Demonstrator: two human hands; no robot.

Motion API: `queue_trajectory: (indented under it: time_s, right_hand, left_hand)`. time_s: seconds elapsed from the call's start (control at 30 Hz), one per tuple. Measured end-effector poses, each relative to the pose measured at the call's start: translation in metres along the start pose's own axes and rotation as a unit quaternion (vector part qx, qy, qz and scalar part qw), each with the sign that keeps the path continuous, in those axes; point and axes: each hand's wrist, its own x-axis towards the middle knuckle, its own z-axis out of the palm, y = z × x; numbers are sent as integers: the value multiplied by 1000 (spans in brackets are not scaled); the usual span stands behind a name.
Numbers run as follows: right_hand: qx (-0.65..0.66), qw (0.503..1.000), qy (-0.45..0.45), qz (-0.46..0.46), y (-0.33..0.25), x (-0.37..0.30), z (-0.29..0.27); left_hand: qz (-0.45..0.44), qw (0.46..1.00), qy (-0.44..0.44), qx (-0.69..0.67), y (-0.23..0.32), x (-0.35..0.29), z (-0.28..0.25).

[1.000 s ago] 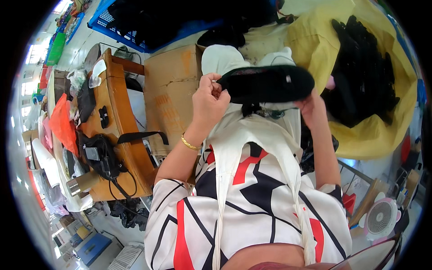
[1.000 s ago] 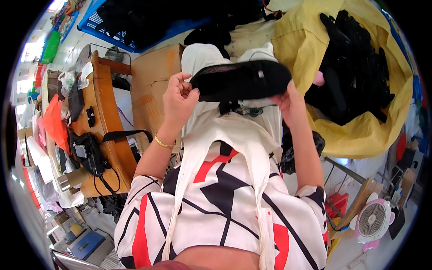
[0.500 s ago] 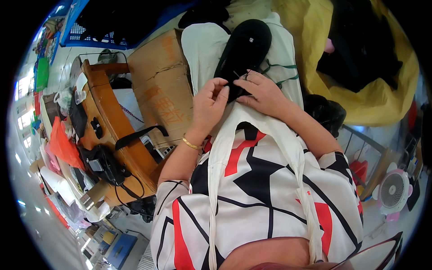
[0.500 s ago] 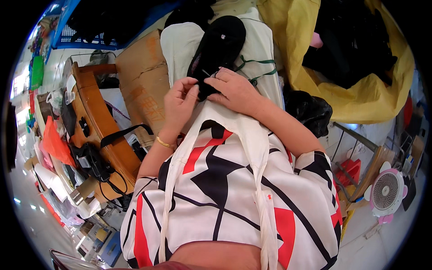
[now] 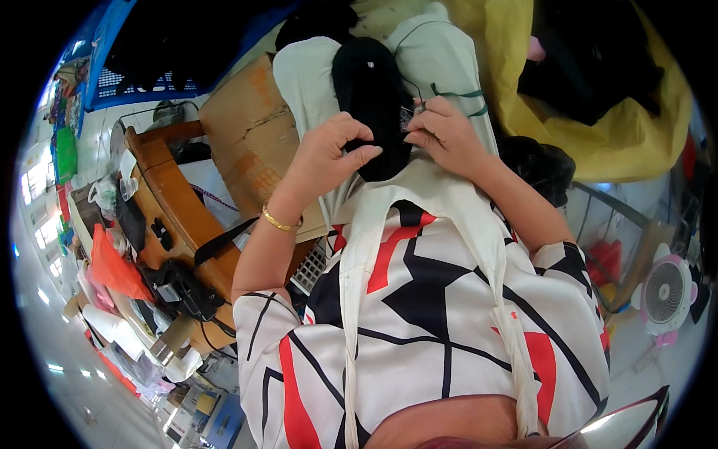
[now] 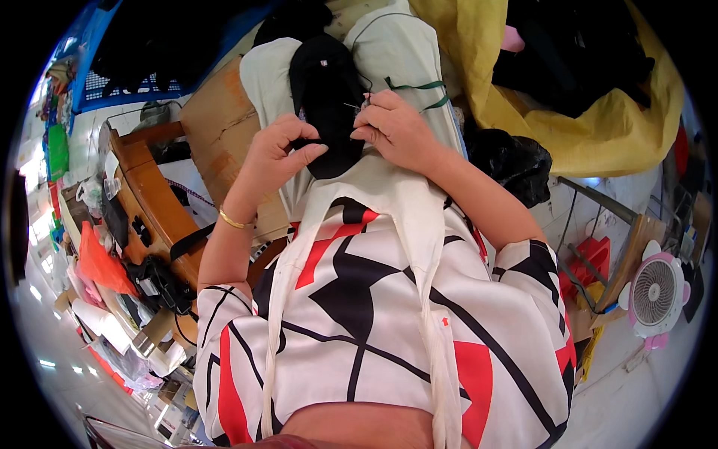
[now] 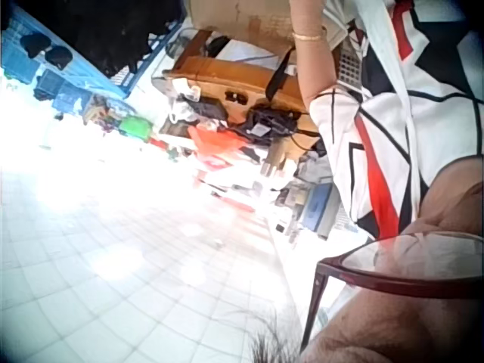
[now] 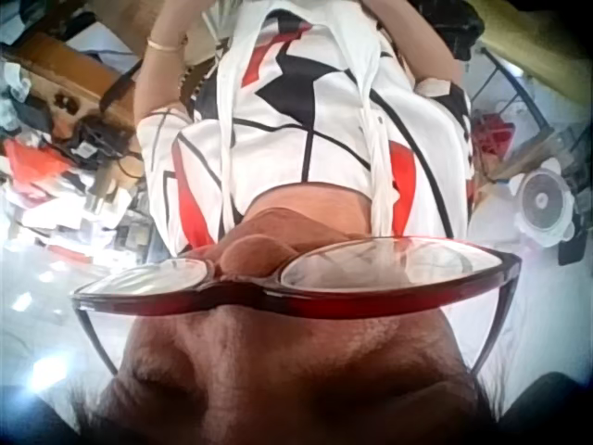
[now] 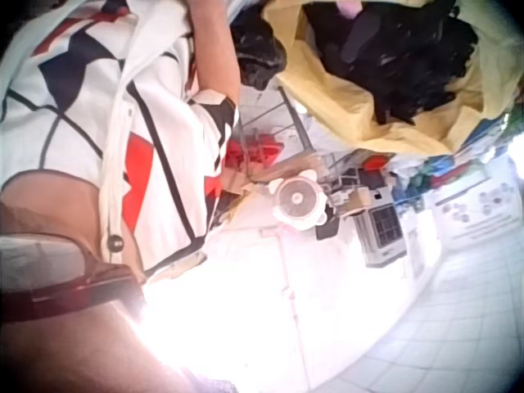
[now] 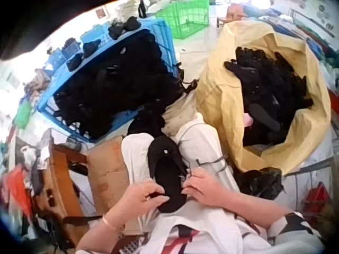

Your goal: The person sits cross-legged and hand-sews a black slip-on shoe using a needle and thread. They repeatedly pull the thread through the shoe's sole and upper, then place the finished shoe into a blue crate and pick up another shoe to continue the process.

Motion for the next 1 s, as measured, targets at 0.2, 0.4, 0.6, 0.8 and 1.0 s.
queue_trajectory:
  time_s: [0.2, 0.4, 0.6, 0.8, 1.0]
  right_hand:
    - [9, 997, -59, 57, -14, -14, -12]
    - [31, 998, -48, -3, -28, -4, -10]
    - [-13, 996, -92, -4, -31, -4, 0]
    - [-6, 990, -134, 45, -31, -4, 2]
    - [-29, 988, -140, 62, -32, -5, 8]
  left_hand:
    - [-14, 1000, -7, -27, 0, -9, 26]
    - [-12, 998, 1, -54, -6, -12, 30]
    - [-18, 997, 12, -71, -10, -16, 31]
    - [12, 998, 55, -25, -9, -21, 38]
    - [41, 995, 83, 35, -4, -26, 47]
